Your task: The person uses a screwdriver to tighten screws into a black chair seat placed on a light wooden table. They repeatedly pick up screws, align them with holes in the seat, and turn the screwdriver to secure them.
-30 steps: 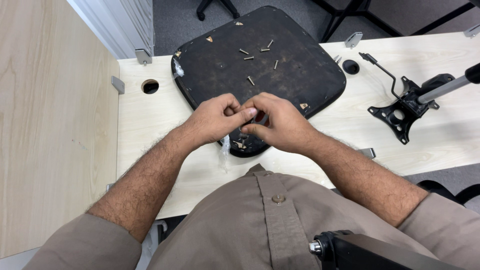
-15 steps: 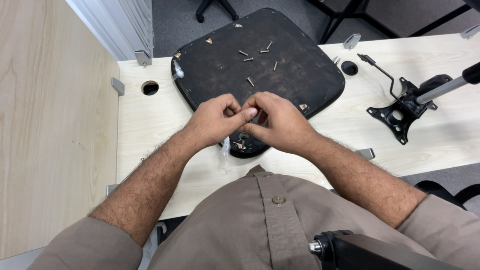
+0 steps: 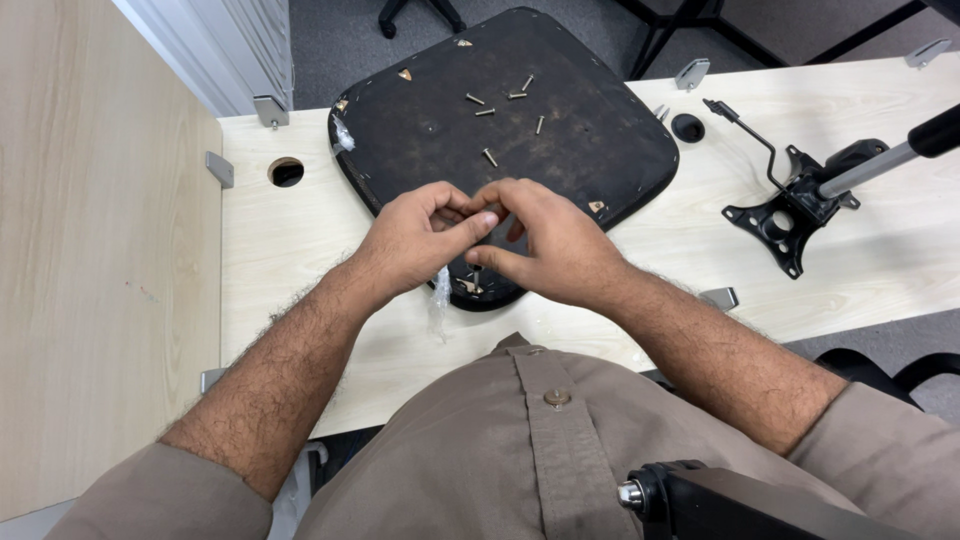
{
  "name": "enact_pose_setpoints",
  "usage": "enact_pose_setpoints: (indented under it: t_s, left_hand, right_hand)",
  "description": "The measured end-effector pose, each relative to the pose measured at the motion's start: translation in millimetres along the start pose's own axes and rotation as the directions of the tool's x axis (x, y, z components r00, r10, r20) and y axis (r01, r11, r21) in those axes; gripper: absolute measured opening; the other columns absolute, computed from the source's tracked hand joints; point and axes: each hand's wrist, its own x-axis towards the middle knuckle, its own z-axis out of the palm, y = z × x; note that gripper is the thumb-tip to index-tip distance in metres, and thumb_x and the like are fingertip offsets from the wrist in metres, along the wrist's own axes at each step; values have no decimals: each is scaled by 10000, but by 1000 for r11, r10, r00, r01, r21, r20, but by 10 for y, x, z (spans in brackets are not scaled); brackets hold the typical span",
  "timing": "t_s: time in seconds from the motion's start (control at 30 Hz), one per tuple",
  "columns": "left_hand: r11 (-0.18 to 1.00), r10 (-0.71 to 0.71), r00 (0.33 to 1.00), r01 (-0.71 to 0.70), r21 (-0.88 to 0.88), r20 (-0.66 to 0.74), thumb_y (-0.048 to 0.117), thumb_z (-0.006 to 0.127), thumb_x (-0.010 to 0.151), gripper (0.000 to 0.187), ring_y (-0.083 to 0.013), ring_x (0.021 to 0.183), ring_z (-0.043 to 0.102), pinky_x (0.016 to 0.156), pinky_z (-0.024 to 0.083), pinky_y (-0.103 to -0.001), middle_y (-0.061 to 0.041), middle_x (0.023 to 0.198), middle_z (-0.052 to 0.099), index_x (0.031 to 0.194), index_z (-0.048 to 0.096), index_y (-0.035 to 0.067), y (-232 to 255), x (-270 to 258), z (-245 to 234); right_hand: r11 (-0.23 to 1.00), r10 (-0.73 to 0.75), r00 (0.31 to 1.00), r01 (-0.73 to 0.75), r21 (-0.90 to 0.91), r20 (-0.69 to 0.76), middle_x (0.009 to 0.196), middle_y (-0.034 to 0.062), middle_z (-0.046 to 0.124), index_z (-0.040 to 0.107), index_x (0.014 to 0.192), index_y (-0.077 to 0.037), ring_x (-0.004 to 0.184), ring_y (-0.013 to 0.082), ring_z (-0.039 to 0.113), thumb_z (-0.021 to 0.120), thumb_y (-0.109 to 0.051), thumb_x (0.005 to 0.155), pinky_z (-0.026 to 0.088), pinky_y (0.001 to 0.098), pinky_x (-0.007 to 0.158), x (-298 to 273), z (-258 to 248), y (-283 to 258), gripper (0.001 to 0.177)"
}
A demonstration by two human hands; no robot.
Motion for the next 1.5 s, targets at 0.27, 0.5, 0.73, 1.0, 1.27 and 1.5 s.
enact_pose_setpoints:
  t_s: [0.27,0.5,0.73,1.0,1.27,1.5]
  left_hand:
    - [996,20,1000,-19,-90,15,398,671,956,415,-137,1033,731,916,613,-354,-69,1038,748,1243,641,99,19,-26,-5]
    - [1000,-22,1000,22,-8,21,392,667,961,401,-139,1029,732,917,624,-362,-73,1028,748,1247,647,110,73,-76,-12]
    - [999,-45,999,45,-2,-25,387,685,964,391,-125,1013,719,906,619,-356,-62,1017,727,1214,661,87,88,-131,8]
    - [999,-22,1000,22,-36,6,356,662,961,369,-104,1053,718,950,594,-349,-36,1056,743,1243,655,116,86,-163,-11]
    - [996,-43,998,39,-82,-43,353,658,966,386,-121,1042,709,938,602,-360,-47,1042,726,1262,639,105,117,-158,37]
    - [997,-78,997,77,-29,-13,377,652,961,386,-102,1047,709,954,582,-352,-24,1025,740,1256,655,129,143,-176,43]
  right_hand:
    - [998,-53,999,53,19,-12,1129,77,640,660,1260,-141,986,169,713,724,-244,953,640,329,842,-26,19,49,330]
    - [999,16,1000,-16,-43,-18,1140,85,589,605,1279,-126,987,162,684,785,-316,887,625,345,805,-45,18,-3,471]
    - [997,-18,998,14,-75,-62,1108,59,654,672,1199,-131,996,156,701,754,-280,943,632,334,837,-50,42,-38,307]
    - [995,-51,996,45,-91,-70,1136,80,614,622,1227,-113,973,167,690,775,-240,902,620,339,798,-82,21,-107,381]
    - [992,-111,990,106,-73,-81,1141,69,639,658,1240,-123,1001,159,712,715,-161,948,631,307,853,-105,26,-57,299]
    - [991,-38,998,32,-130,-42,1156,71,615,621,1251,-123,1007,162,695,784,-253,903,622,323,820,-104,-19,-74,406]
